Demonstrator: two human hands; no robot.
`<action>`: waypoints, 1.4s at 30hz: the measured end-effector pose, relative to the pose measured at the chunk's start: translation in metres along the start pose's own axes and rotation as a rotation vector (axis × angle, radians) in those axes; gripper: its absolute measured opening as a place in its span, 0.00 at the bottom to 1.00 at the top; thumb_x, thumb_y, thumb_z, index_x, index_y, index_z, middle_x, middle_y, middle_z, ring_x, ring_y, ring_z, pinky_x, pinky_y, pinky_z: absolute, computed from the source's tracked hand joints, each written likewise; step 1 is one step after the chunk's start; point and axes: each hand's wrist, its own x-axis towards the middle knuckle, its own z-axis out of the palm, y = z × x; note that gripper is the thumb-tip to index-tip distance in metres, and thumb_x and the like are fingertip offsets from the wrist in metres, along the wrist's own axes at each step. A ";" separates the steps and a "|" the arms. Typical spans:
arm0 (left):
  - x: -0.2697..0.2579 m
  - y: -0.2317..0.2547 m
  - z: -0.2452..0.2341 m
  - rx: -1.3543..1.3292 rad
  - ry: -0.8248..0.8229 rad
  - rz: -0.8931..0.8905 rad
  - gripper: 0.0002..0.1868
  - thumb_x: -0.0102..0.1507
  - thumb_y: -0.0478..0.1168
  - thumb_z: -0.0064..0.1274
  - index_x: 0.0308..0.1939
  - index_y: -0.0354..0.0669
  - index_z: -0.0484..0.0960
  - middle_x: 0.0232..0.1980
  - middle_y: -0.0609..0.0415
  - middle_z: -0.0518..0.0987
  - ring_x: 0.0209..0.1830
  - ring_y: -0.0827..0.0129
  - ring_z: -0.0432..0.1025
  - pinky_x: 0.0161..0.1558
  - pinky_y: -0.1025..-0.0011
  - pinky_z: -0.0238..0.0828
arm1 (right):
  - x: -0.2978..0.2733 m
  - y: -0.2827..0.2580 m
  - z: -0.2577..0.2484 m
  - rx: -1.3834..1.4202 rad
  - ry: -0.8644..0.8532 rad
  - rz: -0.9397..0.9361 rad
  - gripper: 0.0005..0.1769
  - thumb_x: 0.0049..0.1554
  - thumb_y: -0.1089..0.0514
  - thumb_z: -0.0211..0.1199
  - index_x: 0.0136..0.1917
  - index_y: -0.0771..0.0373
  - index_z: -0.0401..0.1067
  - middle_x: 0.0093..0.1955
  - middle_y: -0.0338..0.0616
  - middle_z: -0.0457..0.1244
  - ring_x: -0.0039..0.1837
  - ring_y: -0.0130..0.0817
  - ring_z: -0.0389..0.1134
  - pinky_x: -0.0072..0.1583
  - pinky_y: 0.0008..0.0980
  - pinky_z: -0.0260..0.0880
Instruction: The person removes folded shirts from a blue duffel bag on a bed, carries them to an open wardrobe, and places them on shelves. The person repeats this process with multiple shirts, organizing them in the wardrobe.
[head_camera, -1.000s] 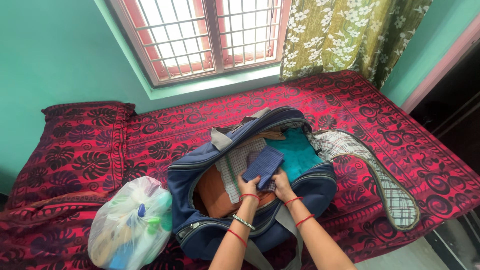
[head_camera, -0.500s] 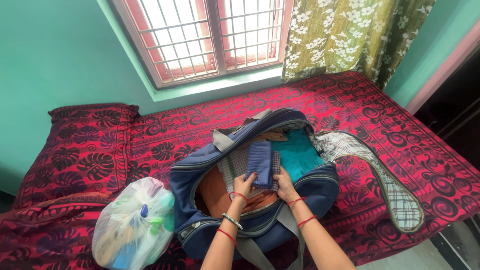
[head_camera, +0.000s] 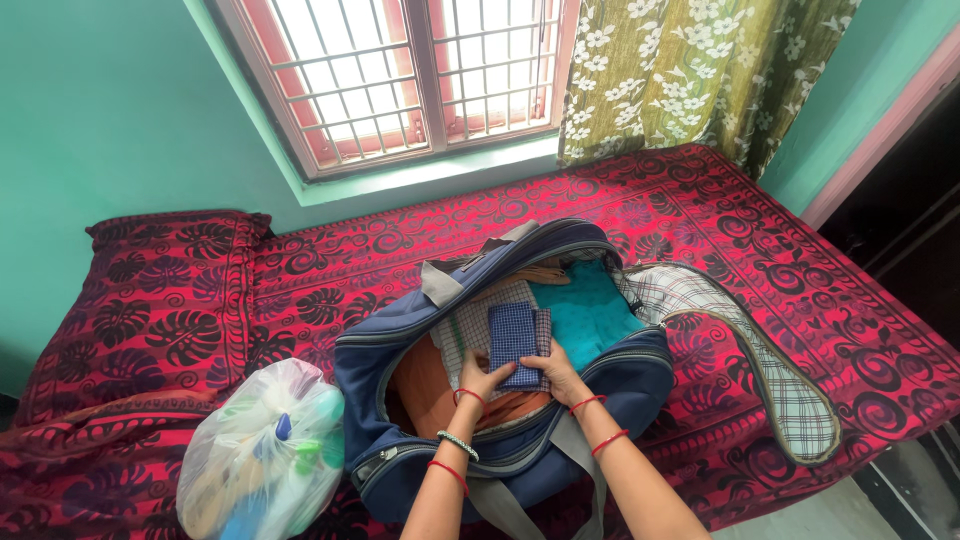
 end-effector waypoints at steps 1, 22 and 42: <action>0.002 -0.001 0.001 -0.126 0.014 -0.059 0.51 0.45 0.57 0.75 0.61 0.29 0.69 0.55 0.34 0.78 0.52 0.53 0.77 0.51 0.61 0.80 | 0.000 0.000 -0.002 0.054 -0.015 0.009 0.34 0.49 0.70 0.68 0.68 0.65 0.63 0.57 0.45 0.68 0.57 0.37 0.71 0.59 0.37 0.76; 0.001 0.020 0.032 -0.892 0.267 -0.090 0.32 0.49 0.21 0.60 0.56 0.36 0.70 0.51 0.46 0.82 0.50 0.60 0.77 0.53 0.66 0.75 | 0.028 -0.012 -0.020 0.626 0.078 -0.010 0.16 0.55 0.63 0.67 0.57 0.60 0.72 0.57 0.43 0.69 0.59 0.42 0.70 0.64 0.46 0.69; 0.026 0.087 0.032 -1.409 0.028 -0.135 0.29 0.60 0.19 0.45 0.59 0.54 0.75 0.53 0.55 0.80 0.54 0.60 0.75 0.59 0.40 0.68 | 0.050 -0.083 -0.023 0.685 -0.046 -0.053 0.19 0.57 0.70 0.57 0.60 0.58 0.71 0.59 0.46 0.68 0.63 0.45 0.68 0.66 0.55 0.66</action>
